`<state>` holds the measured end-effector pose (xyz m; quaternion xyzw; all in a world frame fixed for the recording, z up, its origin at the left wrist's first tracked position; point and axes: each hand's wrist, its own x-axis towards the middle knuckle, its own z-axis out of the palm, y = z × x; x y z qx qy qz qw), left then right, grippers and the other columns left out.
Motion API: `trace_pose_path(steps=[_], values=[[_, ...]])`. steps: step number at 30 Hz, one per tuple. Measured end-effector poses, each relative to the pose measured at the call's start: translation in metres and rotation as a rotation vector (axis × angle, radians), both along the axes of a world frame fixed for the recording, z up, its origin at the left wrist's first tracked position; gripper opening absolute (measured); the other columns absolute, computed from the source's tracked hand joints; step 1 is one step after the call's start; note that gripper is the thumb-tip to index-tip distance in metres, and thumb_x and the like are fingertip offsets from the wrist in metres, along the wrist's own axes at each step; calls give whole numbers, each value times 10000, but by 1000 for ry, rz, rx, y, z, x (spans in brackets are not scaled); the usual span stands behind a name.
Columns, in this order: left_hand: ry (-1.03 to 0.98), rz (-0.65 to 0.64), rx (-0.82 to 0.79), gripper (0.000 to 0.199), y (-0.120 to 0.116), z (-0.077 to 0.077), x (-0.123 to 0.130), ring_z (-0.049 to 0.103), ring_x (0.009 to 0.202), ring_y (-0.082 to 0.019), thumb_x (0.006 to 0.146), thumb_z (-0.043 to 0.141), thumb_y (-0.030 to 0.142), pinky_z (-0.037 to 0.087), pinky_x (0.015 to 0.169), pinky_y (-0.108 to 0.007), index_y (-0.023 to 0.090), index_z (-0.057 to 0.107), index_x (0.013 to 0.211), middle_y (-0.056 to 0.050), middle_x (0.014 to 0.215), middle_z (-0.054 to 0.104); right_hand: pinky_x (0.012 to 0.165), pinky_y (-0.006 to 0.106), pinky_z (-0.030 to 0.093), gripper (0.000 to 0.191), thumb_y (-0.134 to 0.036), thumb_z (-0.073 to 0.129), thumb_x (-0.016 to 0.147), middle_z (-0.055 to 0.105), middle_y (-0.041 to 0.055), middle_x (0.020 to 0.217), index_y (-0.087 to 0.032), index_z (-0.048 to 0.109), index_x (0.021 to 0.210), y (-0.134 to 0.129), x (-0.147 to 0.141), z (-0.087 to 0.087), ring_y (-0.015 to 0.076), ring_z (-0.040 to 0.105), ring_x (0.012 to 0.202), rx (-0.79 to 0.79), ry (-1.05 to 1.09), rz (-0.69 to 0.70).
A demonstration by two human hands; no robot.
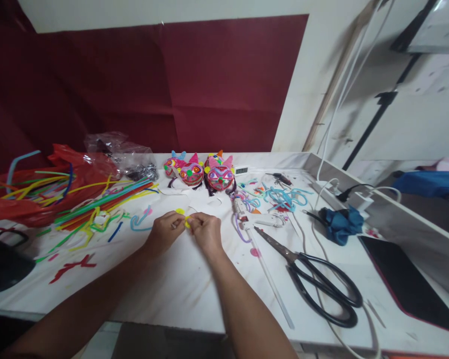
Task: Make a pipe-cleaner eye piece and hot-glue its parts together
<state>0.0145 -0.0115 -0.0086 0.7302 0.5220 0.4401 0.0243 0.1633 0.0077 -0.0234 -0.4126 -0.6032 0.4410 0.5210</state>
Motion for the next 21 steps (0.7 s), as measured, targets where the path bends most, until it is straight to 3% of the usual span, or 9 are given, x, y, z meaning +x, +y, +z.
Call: trace_pose_path(steps=[7,12,21], values=[[-436,-149,-626,220,5,9,-7,435,385,-95,731,591,352,324,411,-219,161,684,787,50,486,543,492,265,461,227,-412,730,659,624,-15,501,-185,732,673,4,2,3,139,548,451,-169,174,97],[-599,-267,-726,324,6,11,-10,454,426,-85,666,690,443,323,436,-215,135,676,768,31,502,567,491,281,512,282,-427,822,568,657,-2,509,-174,737,661,5,5,8,152,587,450,-259,264,150],[-738,-313,-790,391,5,8,-10,475,478,-79,629,783,453,323,477,-201,124,678,811,26,546,585,492,277,545,335,-426,877,499,665,-2,512,-159,738,646,5,6,12,142,604,455,-310,322,164]])
